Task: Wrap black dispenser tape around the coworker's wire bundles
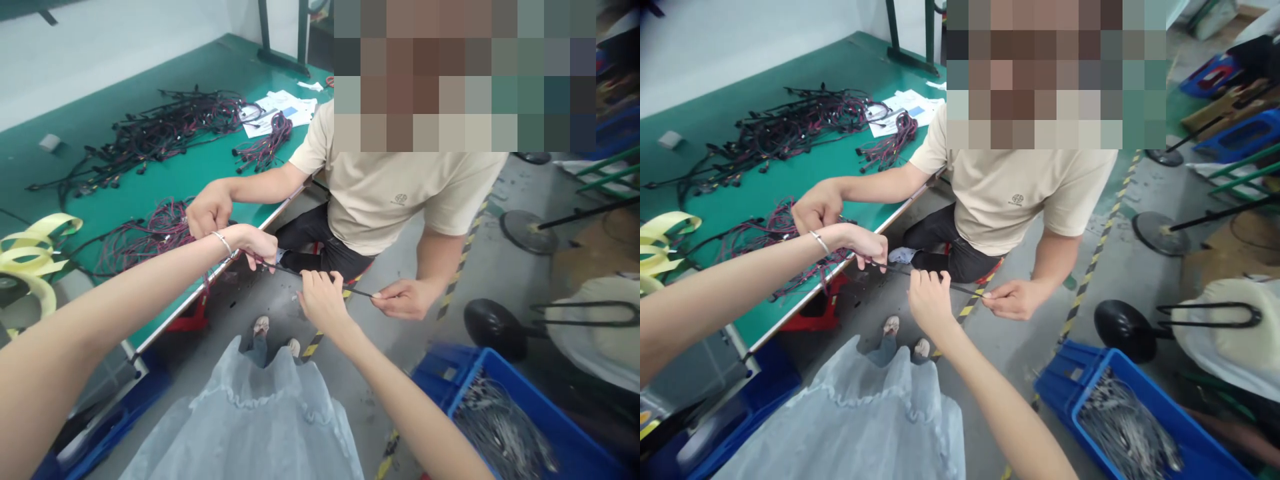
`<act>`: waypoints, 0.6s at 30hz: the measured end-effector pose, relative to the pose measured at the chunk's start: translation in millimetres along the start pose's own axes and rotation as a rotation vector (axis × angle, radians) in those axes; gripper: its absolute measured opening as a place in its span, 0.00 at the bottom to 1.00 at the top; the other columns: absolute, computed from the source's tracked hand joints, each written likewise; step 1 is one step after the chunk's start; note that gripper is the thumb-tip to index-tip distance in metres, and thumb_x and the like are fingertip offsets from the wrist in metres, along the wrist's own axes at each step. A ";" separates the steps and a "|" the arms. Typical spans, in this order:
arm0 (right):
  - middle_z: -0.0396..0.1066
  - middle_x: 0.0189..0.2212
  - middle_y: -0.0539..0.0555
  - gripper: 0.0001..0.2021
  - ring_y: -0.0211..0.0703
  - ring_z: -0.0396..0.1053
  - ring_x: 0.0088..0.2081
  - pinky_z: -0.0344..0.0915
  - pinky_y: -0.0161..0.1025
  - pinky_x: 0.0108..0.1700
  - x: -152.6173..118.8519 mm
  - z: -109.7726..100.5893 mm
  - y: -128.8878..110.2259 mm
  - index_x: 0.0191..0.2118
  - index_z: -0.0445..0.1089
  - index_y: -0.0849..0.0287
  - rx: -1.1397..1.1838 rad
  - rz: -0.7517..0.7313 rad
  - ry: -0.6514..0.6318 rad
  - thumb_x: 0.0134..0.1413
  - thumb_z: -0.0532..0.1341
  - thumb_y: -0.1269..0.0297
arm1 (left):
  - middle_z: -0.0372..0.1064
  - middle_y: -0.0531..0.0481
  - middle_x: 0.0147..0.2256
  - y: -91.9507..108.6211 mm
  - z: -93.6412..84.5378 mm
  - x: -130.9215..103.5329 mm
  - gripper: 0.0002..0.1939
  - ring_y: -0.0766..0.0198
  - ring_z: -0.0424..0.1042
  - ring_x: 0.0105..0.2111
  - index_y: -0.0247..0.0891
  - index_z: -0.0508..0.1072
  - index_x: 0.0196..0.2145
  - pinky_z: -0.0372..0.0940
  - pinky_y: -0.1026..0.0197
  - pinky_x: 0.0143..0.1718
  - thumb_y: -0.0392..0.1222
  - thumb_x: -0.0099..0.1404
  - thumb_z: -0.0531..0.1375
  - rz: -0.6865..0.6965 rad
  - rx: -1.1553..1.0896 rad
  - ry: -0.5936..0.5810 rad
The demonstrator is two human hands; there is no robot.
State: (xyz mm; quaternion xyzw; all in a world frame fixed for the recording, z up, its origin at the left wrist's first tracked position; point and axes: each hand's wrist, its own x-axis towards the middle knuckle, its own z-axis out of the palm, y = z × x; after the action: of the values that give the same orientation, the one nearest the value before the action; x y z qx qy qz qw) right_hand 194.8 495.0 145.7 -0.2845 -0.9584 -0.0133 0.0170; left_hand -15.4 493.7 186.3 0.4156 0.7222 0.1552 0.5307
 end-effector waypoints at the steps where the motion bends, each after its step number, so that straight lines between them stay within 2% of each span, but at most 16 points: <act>1: 0.69 0.37 0.60 0.14 0.49 0.63 0.40 0.45 0.49 0.48 2.6 2.9 -1.0 0.45 0.62 0.64 0.015 0.012 -0.023 0.54 0.55 0.65 | 0.64 0.47 0.15 0.5 -0.4 1.3 0.07 0.68 0.58 0.16 0.28 0.74 0.16 0.63 0.60 0.21 0.26 0.34 0.57 -0.045 0.064 -0.097; 4: 0.71 0.32 0.58 0.09 0.47 0.66 0.37 0.46 0.48 0.47 13.8 7.2 -1.2 0.38 0.65 0.63 0.061 0.033 -0.120 0.55 0.54 0.63 | 0.64 0.48 0.16 -1.0 -1.5 7.0 0.09 0.68 0.58 0.17 0.31 0.76 0.19 0.62 0.63 0.21 0.30 0.37 0.57 -0.128 0.199 -0.295; 8: 0.72 0.29 0.58 0.14 0.48 0.69 0.35 0.51 0.46 0.42 29.5 6.0 -0.8 0.31 0.67 0.61 0.084 0.037 -0.290 0.55 0.53 0.55 | 0.56 0.53 0.14 -7.2 -0.1 17.4 0.09 0.68 0.57 0.17 0.35 0.77 0.19 0.64 0.63 0.24 0.33 0.38 0.57 -0.165 0.288 -0.388; 11: 0.73 0.31 0.59 0.17 0.50 0.70 0.38 0.54 0.44 0.40 35.5 4.4 -1.9 0.29 0.68 0.60 0.094 0.050 -0.356 0.54 0.53 0.51 | 0.52 0.54 0.12 -9.4 1.4 21.7 0.07 0.69 0.55 0.17 0.35 0.75 0.17 0.66 0.62 0.26 0.32 0.37 0.58 -0.184 0.315 -0.441; 14: 0.73 0.31 0.59 0.16 0.50 0.70 0.38 0.56 0.43 0.39 36.6 2.9 -8.1 0.31 0.68 0.60 0.062 0.068 -0.326 0.55 0.53 0.52 | 0.52 0.54 0.13 -7.5 0.6 20.5 0.07 0.70 0.55 0.17 0.34 0.75 0.17 0.68 0.60 0.31 0.31 0.38 0.58 -0.188 0.302 -0.501; 18: 0.73 0.31 0.59 0.13 0.49 0.71 0.35 0.57 0.42 0.38 36.3 0.7 -28.9 0.38 0.66 0.62 0.017 0.068 -0.147 0.56 0.54 0.58 | 0.54 0.54 0.14 -1.9 -2.0 14.9 0.10 0.70 0.55 0.17 0.34 0.76 0.19 0.69 0.56 0.35 0.30 0.39 0.56 -0.181 0.268 -0.543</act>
State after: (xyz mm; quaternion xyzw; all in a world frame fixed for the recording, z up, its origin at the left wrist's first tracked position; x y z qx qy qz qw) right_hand 148.6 490.6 146.0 -0.3171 -0.9469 0.0162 -0.0507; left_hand -19.3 504.3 176.4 0.4419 0.6024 -0.1059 0.6562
